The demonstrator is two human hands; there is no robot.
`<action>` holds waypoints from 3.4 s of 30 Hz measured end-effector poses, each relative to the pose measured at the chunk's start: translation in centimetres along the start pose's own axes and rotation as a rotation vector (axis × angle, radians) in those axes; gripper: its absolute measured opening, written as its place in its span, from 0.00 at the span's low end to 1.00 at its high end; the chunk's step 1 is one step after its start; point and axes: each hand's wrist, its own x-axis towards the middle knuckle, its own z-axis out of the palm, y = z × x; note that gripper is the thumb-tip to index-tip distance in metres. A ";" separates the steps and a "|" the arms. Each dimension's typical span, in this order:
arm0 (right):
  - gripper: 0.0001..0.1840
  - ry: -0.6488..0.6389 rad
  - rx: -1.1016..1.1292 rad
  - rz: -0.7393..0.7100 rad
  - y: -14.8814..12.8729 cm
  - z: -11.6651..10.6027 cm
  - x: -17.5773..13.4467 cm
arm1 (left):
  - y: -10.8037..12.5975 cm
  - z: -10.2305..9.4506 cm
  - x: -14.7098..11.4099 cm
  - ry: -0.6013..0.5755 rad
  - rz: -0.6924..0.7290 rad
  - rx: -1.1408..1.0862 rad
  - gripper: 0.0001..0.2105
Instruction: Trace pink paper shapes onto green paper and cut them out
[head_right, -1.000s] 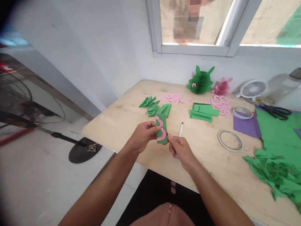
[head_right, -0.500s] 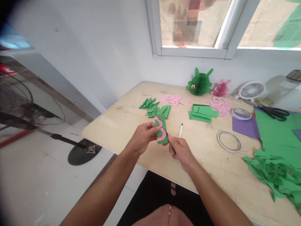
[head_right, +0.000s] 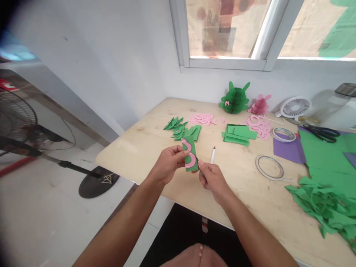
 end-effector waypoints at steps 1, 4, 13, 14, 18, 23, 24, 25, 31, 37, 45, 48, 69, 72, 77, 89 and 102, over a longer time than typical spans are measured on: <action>0.29 0.000 0.002 -0.001 0.0 0.0 0.0 | 0.1 0.0 0.0 -0.001 0.000 -0.001 0.14; 0.29 0.001 0.008 0.005 0.0 0.1 0.0 | 0.2 0.1 0.0 -0.006 0.000 -0.007 0.13; 0.28 0.003 0.015 0.013 -0.1 0.1 -0.2 | 0.2 0.1 0.0 -0.005 0.000 -0.008 0.14; 0.28 0.001 0.011 0.013 -0.2 0.1 -0.2 | 0.2 0.1 0.0 -0.005 -0.001 -0.005 0.14; 0.28 0.008 -0.002 0.013 -0.2 0.1 -0.2 | 0.2 0.0 0.1 -0.001 -0.004 0.003 0.15; 0.26 0.008 0.012 0.008 0.1 0.1 -0.1 | 0.3 0.0 0.1 -0.006 -0.012 0.019 0.15; 0.26 0.008 0.014 0.007 0.2 0.1 -0.1 | 0.3 0.0 0.1 -0.007 -0.013 0.019 0.15; 0.26 0.010 0.014 0.006 0.2 0.0 -0.1 | 0.4 0.0 0.1 -0.008 -0.014 0.021 0.15; 0.27 0.010 0.016 0.003 0.1 0.1 -0.1 | 0.4 0.0 0.2 -0.002 -0.020 0.030 0.15; 0.27 0.005 0.007 0.000 -0.1 0.3 -0.2 | 0.5 0.1 0.1 0.003 -0.019 0.037 0.16; 0.26 -0.002 0.025 -0.008 0.1 0.2 -0.1 | 0.4 0.0 0.2 -0.002 -0.025 0.033 0.16; 0.26 -0.004 0.035 -0.008 0.1 0.2 -0.1 | 0.2 0.0 0.3 -0.002 -0.024 0.017 0.16; 0.26 -0.019 0.042 -0.045 0.3 0.2 0.0 | -0.5 -0.1 0.2 -0.039 -0.021 -0.076 0.15; 0.26 -0.017 0.044 -0.041 0.4 0.2 0.0 | -0.7 -0.2 0.4 -0.027 -0.030 -0.089 0.14; 0.24 -0.014 0.036 -0.028 0.1 0.2 -0.1 | -0.8 -0.2 0.3 -0.003 -0.031 -0.087 0.15; 0.25 0.013 -0.003 -0.044 0.4 0.2 0.0 | -0.8 0.0 0.3 0.053 -0.007 -0.061 0.15; 0.25 0.017 0.033 -0.014 0.4 0.2 0.1 | -0.6 0.3 0.1 0.063 0.007 -0.074 0.15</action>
